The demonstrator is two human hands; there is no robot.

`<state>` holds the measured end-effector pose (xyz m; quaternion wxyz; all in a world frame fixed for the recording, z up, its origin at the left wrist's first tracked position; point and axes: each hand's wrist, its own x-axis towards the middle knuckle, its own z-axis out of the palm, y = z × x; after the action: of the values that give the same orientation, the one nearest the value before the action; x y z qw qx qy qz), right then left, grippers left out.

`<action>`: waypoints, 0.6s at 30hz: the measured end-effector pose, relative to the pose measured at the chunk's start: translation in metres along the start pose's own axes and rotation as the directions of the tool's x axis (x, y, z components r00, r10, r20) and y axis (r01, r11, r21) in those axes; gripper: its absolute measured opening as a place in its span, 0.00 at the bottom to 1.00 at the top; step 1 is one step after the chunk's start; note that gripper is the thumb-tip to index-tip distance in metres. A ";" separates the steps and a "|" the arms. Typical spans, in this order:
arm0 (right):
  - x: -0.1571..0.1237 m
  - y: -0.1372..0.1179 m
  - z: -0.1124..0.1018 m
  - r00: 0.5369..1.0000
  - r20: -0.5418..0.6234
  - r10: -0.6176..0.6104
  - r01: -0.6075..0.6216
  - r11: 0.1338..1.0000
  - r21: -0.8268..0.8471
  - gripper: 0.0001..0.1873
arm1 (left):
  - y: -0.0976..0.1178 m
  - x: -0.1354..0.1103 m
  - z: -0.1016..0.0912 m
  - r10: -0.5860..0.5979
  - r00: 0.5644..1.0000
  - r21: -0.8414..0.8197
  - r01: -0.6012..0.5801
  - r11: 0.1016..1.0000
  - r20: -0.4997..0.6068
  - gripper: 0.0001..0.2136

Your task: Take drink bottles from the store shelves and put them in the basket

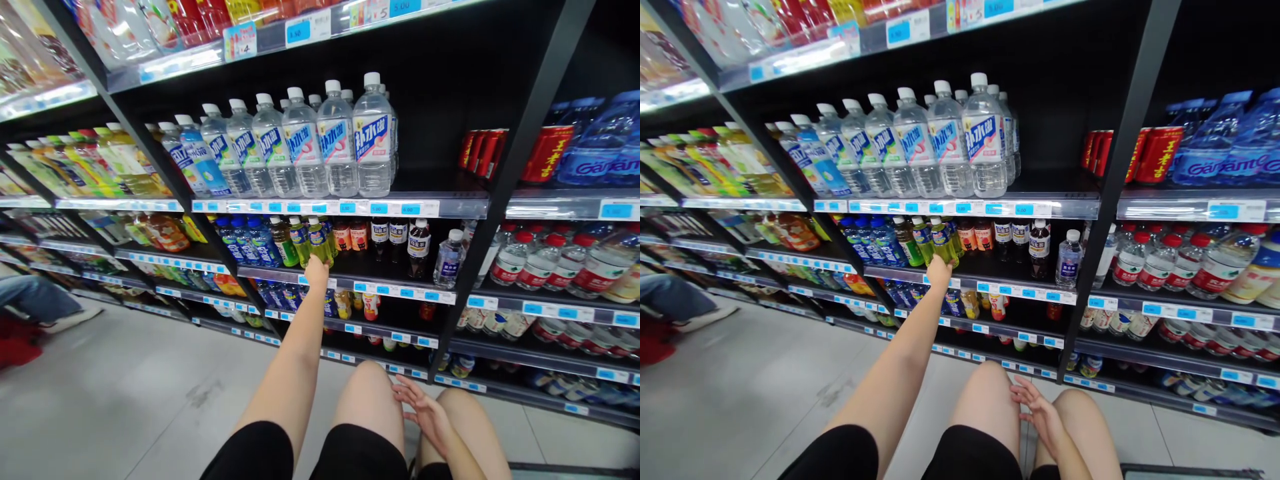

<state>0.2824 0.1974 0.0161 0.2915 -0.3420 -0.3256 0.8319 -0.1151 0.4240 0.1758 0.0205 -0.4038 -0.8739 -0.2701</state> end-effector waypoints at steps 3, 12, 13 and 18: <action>0.001 0.001 0.000 0.999 -0.039 -0.025 0.025 1.000 -0.016 0.36 | -0.001 0.001 0.002 0.005 1.000 0.001 -0.005 1.000 0.002 0.32; 0.005 0.007 -0.003 0.997 -0.064 -0.039 0.040 0.999 0.006 0.35 | 0.003 -0.002 -0.015 0.001 0.999 -0.041 0.001 0.999 0.038 0.32; 0.006 0.008 -0.004 0.997 -0.065 -0.039 0.040 0.999 0.008 0.35 | 0.004 -0.007 -0.019 0.007 0.999 -0.052 -0.005 0.999 0.037 0.31; 0.008 0.009 -0.008 0.997 -0.044 -0.057 0.058 0.998 0.024 0.35 | -0.016 -0.109 -0.027 0.246 0.969 -0.203 -0.247 0.948 -0.034 0.26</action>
<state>0.2812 0.2007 0.0018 0.3266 -0.3465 -0.3183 0.8197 -0.0580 0.3265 0.1637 0.0158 -0.5086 -0.7839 -0.3558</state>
